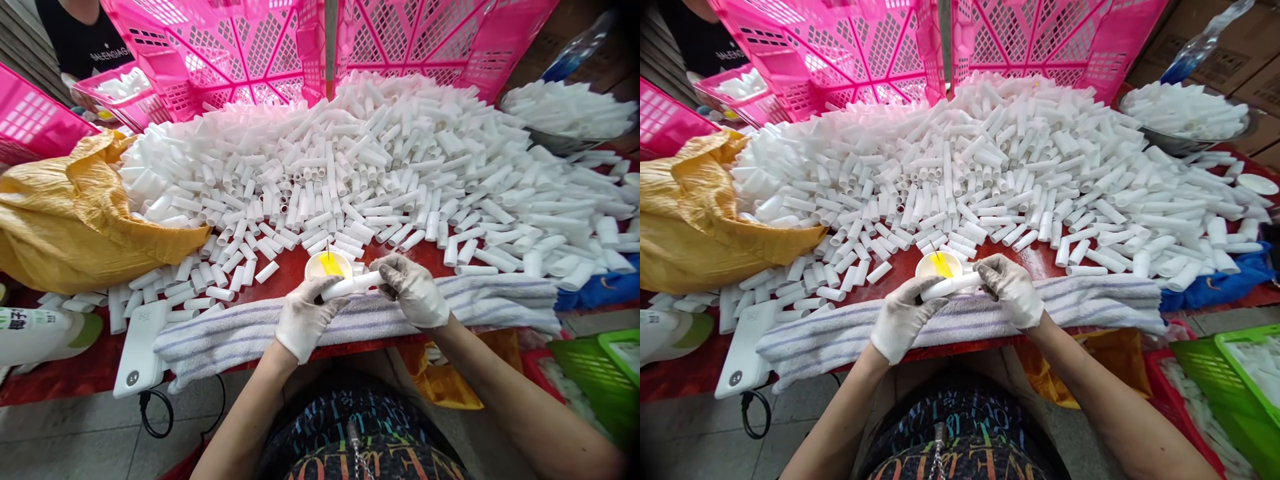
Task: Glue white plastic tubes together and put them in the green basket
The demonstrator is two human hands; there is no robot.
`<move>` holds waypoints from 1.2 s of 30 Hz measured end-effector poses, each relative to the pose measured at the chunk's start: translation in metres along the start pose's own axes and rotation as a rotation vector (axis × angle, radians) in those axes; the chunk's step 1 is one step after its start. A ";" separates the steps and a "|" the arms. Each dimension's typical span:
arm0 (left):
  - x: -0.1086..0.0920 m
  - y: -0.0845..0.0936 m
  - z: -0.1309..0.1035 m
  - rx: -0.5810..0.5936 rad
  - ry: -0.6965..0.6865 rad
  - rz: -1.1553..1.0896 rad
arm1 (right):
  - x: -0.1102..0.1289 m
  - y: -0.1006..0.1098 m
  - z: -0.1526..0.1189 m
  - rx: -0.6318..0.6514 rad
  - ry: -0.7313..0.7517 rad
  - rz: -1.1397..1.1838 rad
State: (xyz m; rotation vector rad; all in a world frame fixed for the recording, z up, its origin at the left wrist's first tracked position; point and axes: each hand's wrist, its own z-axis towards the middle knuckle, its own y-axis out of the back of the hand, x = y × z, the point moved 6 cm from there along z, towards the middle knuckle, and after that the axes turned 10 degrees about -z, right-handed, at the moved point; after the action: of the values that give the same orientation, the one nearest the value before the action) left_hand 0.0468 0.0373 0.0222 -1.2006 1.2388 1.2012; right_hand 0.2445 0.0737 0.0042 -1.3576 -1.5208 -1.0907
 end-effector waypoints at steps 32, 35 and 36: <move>-0.015 -0.032 -0.012 0.254 -0.061 0.294 | 0.027 0.016 -0.029 -0.142 0.229 -0.521; -0.007 -0.033 -0.009 0.198 0.077 0.257 | 0.029 0.010 -0.032 -0.090 0.293 -0.580; -0.001 -0.034 -0.008 0.188 0.165 0.209 | 0.033 0.007 -0.035 -0.061 0.371 -0.614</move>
State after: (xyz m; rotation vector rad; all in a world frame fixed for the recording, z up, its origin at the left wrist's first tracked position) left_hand 0.0804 0.0286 0.0231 -1.0667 1.5959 1.1223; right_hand 0.2491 0.0506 0.0467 -0.6653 -1.6630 -1.6665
